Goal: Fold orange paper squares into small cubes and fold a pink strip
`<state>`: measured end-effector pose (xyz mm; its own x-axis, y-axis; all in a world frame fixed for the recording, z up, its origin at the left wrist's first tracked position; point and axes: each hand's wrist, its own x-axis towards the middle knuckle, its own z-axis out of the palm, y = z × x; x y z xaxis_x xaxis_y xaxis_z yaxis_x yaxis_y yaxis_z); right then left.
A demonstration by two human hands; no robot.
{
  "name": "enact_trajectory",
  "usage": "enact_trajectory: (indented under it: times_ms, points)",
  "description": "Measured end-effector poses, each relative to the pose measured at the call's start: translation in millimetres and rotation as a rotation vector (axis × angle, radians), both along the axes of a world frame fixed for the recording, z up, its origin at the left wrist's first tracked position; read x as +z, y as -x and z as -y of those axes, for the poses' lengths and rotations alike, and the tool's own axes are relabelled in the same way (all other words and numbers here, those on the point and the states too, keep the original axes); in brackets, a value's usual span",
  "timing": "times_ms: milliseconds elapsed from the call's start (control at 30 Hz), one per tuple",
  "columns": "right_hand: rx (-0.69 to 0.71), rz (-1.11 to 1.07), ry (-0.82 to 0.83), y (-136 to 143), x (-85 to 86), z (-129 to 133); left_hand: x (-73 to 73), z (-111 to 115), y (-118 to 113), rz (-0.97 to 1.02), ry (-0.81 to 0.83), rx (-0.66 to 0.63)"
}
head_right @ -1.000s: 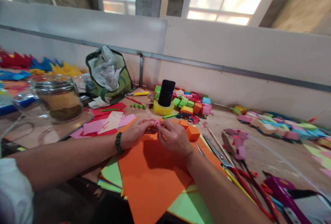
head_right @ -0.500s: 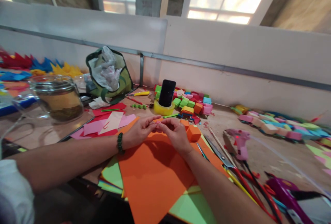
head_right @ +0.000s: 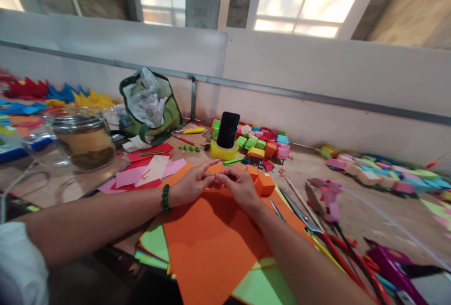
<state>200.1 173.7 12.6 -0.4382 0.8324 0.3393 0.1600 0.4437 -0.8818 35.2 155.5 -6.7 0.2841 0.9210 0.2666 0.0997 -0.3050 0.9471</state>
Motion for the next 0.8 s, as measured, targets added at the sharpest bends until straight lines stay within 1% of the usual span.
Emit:
enact_trajectory:
  times_ms: [67,133,267,367,467,600,700,800]
  points:
    - [-0.043,0.069,-0.064,-0.8,-1.2,0.0,0.2,0.3,-0.2,-0.017,0.014,-0.012]
    - [-0.059,0.105,-0.085,-1.3,-1.4,-0.1,2.5,0.9,0.3,-0.061,0.0,-0.015]
    - [-0.035,0.113,-0.047,-1.5,-0.8,-1.9,8.9,1.6,3.4,-0.224,0.023,0.024]
    - [-0.018,0.117,-0.028,-1.4,-0.8,-3.8,9.6,0.9,5.1,-0.27,0.047,0.023]
    - [-0.014,0.132,-0.025,-1.3,-2.8,-4.5,7.2,0.2,4.5,-0.284,0.023,0.027]
    - [-0.053,0.147,-0.04,-2.2,-6.8,-5.2,6.2,1.2,2.0,-0.294,-0.006,0.015]
    - [-0.068,0.154,-0.045,-2.4,-8.5,-6.8,8.9,2.4,2.0,-0.322,-0.078,0.057]
    - [-0.064,0.167,-0.047,-0.8,-9.2,-7.0,10.6,2.8,3.3,-0.42,-0.168,0.105]
